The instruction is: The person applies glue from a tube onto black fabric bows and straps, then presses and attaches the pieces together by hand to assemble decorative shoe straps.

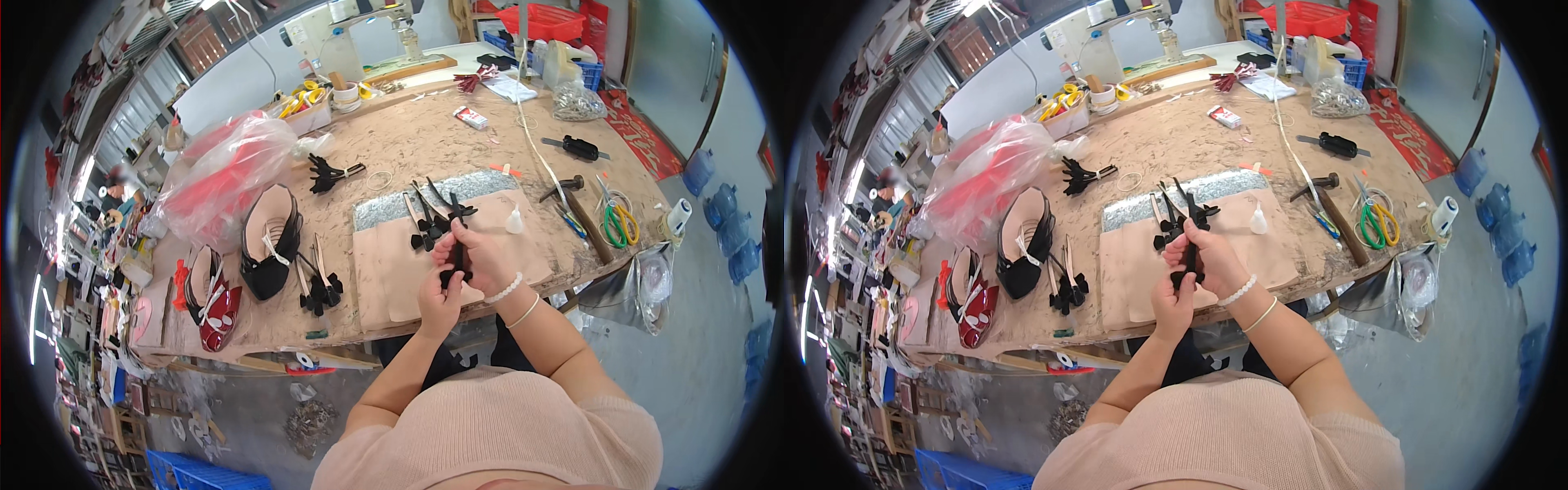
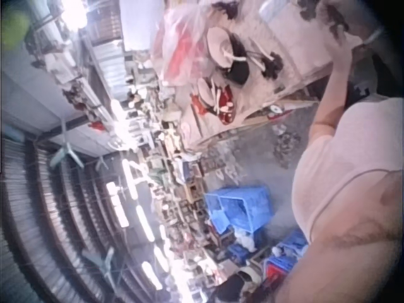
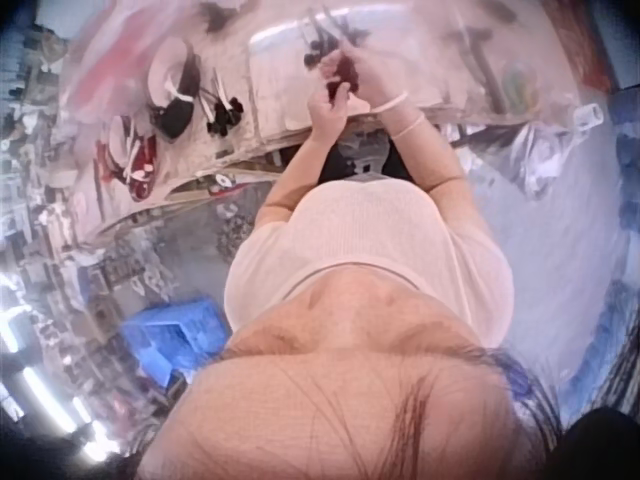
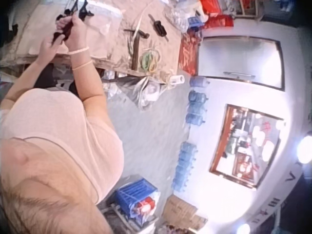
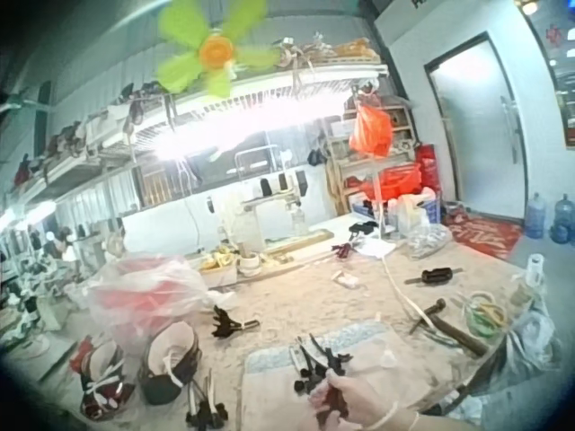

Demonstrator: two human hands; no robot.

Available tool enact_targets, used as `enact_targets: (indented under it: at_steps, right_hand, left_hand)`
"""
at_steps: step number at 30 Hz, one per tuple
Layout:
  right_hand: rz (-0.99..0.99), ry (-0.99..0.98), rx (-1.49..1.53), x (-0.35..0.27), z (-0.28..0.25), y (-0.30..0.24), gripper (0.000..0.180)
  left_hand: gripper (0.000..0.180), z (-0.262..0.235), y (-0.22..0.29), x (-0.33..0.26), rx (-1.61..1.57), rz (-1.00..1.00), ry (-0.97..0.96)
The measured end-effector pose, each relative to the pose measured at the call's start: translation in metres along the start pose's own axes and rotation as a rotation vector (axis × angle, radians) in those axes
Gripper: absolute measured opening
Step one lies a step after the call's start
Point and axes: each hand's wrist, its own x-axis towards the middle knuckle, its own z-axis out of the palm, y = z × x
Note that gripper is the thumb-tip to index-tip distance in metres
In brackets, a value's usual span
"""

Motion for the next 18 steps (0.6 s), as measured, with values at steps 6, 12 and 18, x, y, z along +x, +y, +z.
enact_targets:
  at_steps: [6,12,18]
  right_hand:
    - [-0.163,0.098,-0.313,-0.015,0.001,0.003,0.043]
    - [-0.317,0.049,-0.525,-0.023,-0.015,0.014,0.017]
    - [-0.351,0.080,-0.478,-0.024,-0.009,0.017,0.014]
  left_hand:
    - [0.015,-0.009,0.018,0.016,-0.528,-0.277,0.267]
    - [0.017,-0.005,0.015,0.015,-0.554,-0.397,0.173]
    - [0.023,-0.007,0.021,0.016,-0.575,-0.350,0.223]
